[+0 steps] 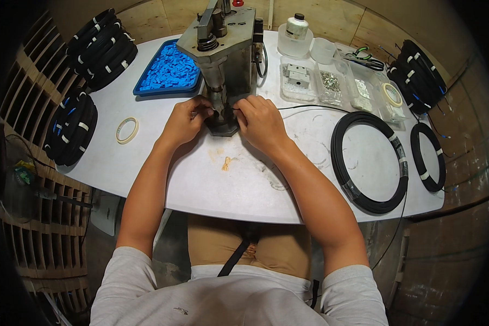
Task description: Use a specialized industrial machine to strip and crimp electrical wires for assembly.
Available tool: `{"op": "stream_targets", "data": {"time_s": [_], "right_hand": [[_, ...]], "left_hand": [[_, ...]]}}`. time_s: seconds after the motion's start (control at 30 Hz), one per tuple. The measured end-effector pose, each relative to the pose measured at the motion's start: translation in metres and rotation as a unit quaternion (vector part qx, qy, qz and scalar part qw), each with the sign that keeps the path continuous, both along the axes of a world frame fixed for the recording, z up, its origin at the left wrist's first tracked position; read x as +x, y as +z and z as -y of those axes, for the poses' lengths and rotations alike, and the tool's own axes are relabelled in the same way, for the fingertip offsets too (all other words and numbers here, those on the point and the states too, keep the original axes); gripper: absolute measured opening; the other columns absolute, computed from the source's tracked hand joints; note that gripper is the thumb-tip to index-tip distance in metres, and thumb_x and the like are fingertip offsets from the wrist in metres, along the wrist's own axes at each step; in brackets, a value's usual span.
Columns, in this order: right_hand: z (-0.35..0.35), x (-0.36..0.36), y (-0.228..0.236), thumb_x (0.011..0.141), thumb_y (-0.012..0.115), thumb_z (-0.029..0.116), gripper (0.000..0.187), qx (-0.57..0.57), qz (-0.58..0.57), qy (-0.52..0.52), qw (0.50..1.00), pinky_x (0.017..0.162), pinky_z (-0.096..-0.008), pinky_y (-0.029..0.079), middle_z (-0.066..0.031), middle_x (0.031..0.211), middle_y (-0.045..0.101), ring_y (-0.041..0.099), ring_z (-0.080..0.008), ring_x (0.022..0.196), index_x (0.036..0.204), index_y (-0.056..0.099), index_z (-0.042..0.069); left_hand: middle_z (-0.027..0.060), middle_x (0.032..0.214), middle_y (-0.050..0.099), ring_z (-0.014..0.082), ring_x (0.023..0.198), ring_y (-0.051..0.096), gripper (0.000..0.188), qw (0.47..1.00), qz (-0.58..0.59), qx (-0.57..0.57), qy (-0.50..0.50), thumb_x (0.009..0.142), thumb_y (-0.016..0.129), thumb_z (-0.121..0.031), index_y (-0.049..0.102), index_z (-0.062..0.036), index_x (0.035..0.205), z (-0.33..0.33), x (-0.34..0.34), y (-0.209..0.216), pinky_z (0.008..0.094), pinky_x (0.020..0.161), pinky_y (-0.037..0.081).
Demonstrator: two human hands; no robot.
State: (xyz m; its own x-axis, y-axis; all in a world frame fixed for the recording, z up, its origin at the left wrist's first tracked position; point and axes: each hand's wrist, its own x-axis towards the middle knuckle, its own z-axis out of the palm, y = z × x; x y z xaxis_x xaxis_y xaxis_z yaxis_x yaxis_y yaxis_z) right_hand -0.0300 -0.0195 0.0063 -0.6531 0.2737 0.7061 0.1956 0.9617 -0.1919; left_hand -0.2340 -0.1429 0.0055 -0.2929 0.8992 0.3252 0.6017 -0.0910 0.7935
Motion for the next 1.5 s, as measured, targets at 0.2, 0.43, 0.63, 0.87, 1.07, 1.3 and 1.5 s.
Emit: {"op": "stream_targets", "data": {"time_s": [0.2,0.43,0.63,0.87,1.07,1.3,1.5], "right_hand": [[0.001,0.002,0.0,0.088,0.075,0.005,0.015,-0.018,0.026,0.002,0.999,0.082,-0.0433,0.053,-0.0116,0.093,0.069,0.067,-0.0334,0.089,0.102,0.071,0.005],[0.001,0.004,0.0,0.088,0.074,0.004,0.013,-0.015,0.027,-0.004,1.0,0.081,-0.0436,0.052,-0.0121,0.093,0.068,0.066,-0.0341,0.088,0.1,0.07,0.005],[0.0,-0.002,-0.002,0.087,0.073,0.005,0.01,0.002,0.019,-0.007,1.0,0.078,-0.0431,0.05,-0.0098,0.09,0.067,0.065,-0.0318,0.087,0.097,0.071,0.006],[0.001,-0.001,-0.002,0.087,0.073,0.005,0.01,0.008,0.018,-0.013,1.0,0.079,-0.0428,0.049,-0.0097,0.091,0.068,0.065,-0.0316,0.089,0.097,0.071,0.007],[0.003,-0.001,-0.002,0.086,0.073,0.003,0.014,0.003,0.016,-0.011,1.0,0.081,-0.0431,0.05,-0.0116,0.091,0.067,0.065,-0.0338,0.087,0.099,0.069,0.006],[0.004,-0.001,-0.001,0.086,0.074,0.004,0.013,0.0,0.015,-0.008,1.0,0.079,-0.0428,0.05,-0.011,0.09,0.067,0.066,-0.0327,0.087,0.098,0.07,0.007],[0.001,0.0,-0.001,0.087,0.074,0.006,0.01,0.003,0.008,-0.002,1.0,0.077,-0.0428,0.05,-0.009,0.089,0.067,0.066,-0.0308,0.086,0.096,0.071,0.007]], "left_hand": [[0.0155,0.098,0.078,0.0251,0.095,0.077,0.016,1.0,-0.012,-0.026,0.001,0.099,0.062,0.001,0.07,0.0038,0.113,0.0,0.001,0.004,0.0356,0.092,0.058],[0.0158,0.098,0.078,0.0222,0.093,0.076,0.018,0.998,-0.051,-0.028,0.004,0.099,0.062,0.002,0.071,0.0042,0.115,-0.003,0.001,0.001,0.0342,0.089,0.058],[0.0209,0.101,0.077,0.0377,0.092,0.075,0.018,0.999,-0.031,-0.008,0.005,0.096,0.067,-0.007,0.075,-0.0003,0.112,-0.004,-0.004,-0.006,0.0416,0.086,0.057],[0.022,0.097,0.077,0.035,0.087,0.075,0.016,1.0,-0.018,0.013,0.005,0.096,0.066,-0.003,0.074,0.001,0.11,-0.003,0.0,-0.001,0.0405,0.082,0.057],[0.0211,0.094,0.078,0.0338,0.086,0.076,0.015,1.0,-0.026,0.012,0.005,0.095,0.067,-0.002,0.074,0.0015,0.108,-0.003,-0.001,-0.005,0.0396,0.081,0.058],[0.0211,0.096,0.078,0.0331,0.087,0.077,0.014,0.999,-0.037,0.015,0.014,0.095,0.067,-0.001,0.073,0.0021,0.107,-0.003,-0.001,-0.003,0.0394,0.082,0.058],[0.0202,0.097,0.078,0.0303,0.088,0.077,0.016,1.0,-0.02,0.0,0.006,0.096,0.066,-0.001,0.073,0.0017,0.11,-0.002,0.003,0.002,0.0386,0.084,0.058]]}}
